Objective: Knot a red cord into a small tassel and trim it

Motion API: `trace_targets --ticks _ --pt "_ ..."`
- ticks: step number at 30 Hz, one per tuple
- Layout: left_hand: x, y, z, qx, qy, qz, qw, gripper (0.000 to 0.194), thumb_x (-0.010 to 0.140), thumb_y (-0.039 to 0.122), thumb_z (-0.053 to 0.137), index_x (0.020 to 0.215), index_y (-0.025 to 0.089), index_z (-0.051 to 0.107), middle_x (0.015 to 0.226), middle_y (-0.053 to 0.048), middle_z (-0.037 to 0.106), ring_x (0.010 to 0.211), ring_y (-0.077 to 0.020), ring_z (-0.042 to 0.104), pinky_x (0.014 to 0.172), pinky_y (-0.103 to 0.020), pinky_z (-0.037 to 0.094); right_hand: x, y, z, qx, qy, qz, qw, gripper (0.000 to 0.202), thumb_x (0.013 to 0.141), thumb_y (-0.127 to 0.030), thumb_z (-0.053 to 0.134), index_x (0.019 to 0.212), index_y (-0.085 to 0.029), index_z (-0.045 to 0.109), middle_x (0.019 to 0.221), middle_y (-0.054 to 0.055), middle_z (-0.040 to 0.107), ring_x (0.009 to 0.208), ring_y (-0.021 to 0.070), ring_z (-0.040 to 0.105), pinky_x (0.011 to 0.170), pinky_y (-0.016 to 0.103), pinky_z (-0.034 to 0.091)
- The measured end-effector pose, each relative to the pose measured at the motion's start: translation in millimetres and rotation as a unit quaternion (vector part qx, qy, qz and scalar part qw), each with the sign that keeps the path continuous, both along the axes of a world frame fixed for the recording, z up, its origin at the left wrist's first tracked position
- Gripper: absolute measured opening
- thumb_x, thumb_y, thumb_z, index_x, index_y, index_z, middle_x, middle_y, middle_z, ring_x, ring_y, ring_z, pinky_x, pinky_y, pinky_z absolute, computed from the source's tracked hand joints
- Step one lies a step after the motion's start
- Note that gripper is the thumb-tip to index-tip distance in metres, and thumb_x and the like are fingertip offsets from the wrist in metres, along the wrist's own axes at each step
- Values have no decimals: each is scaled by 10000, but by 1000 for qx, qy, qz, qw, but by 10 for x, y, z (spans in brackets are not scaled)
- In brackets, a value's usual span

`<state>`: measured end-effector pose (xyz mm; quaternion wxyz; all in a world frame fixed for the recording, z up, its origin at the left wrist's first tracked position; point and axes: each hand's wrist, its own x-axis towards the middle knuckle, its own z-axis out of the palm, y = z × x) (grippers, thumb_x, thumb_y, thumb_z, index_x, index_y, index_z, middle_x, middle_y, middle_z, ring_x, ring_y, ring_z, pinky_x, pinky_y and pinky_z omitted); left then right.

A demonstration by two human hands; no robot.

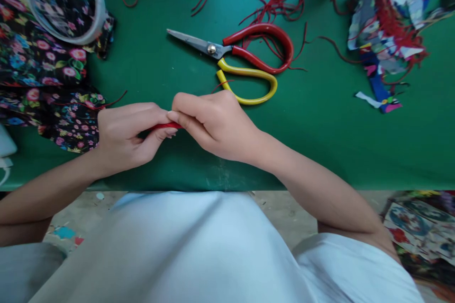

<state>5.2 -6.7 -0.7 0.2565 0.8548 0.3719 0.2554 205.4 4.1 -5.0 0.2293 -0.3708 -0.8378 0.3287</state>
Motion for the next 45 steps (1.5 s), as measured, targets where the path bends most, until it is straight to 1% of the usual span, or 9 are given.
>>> trace_targets --ticks 10,15,20,22,25,30,38,40,45 --pt "-52 28 -120 201 -30 -57 978 108 912 81 565 923 150 648 699 -15 645 642 -127 613 587 -274 469 -19 -5 13 -85 53 -6 995 332 1045 -293 387 773 -172 535 590 -66 458 529 41 409 566 191 367" --pt "-105 46 -129 70 1 -60 996 187 968 192 519 877 228 678 700 -5 635 650 -153 639 607 -323 470 -54 -45 -13 -59 33 -27 997 333 1040 -292 378 758 -180 516 590 -55 481 508 51 420 518 196 341" --pt "-54 -23 -136 126 -1 -19 992 120 956 170 539 903 202 642 677 -2 622 631 -136 610 606 -299 433 -88 -131 -66 33 -5 -78 996 315 1028 -263 383 757 -182 521 591 -48 503 518 55 460 514 191 361" --pt "-21 -37 -100 91 3 -1 996 123 960 202 533 880 195 626 677 -11 627 637 -145 607 611 -300 435 -93 -158 -92 84 -25 -94 992 335 1028 -253 363 744 -186 528 589 -40 511 528 62 469 510 193 365" --pt "3 -12 -6 -27 -32 -15 999 163 969 306 516 904 198 621 769 -44 673 710 -169 619 672 -319 474 -88 -172 -117 164 -38 -93 981 343 1016 -207 352 730 -189 540 587 -30 507 527 72 449 504 207 362" --pt "-21 74 111 -199 -78 -54 975 288 1016 354 409 897 186 610 793 -43 656 739 -147 590 700 -281 487 -73 -153 -105 268 -19 -64 961 326 997 -171 389 723 -186 566 555 -31 420 494 91 349 465 259 301" --pt "-38 124 179 -395 -82 -76 912 438 1024 431 409 687 178 526 584 31 574 511 -70 532 513 -184 415 -50 -132 -82 281 -78 -51 955 403 1011 -213 328 677 -226 553 488 -18 341 467 117 357 470 297 296" --pt "-31 115 171 -424 -90 -65 899 406 1020 414 430 716 177 556 571 38 583 472 -64 529 480 -176 406 -45 -126 -85 287 -74 -57 953 378 1002 -210 365 671 -222 548 490 -21 343 466 113 355 473 294 299" --pt "-3 92 126 -393 -97 -63 912 257 1010 319 472 841 178 605 633 32 650 546 -73 591 529 -167 437 -43 -123 -99 308 -56 -60 948 347 993 -180 390 678 -203 533 525 -28 382 483 99 383 470 287 287"
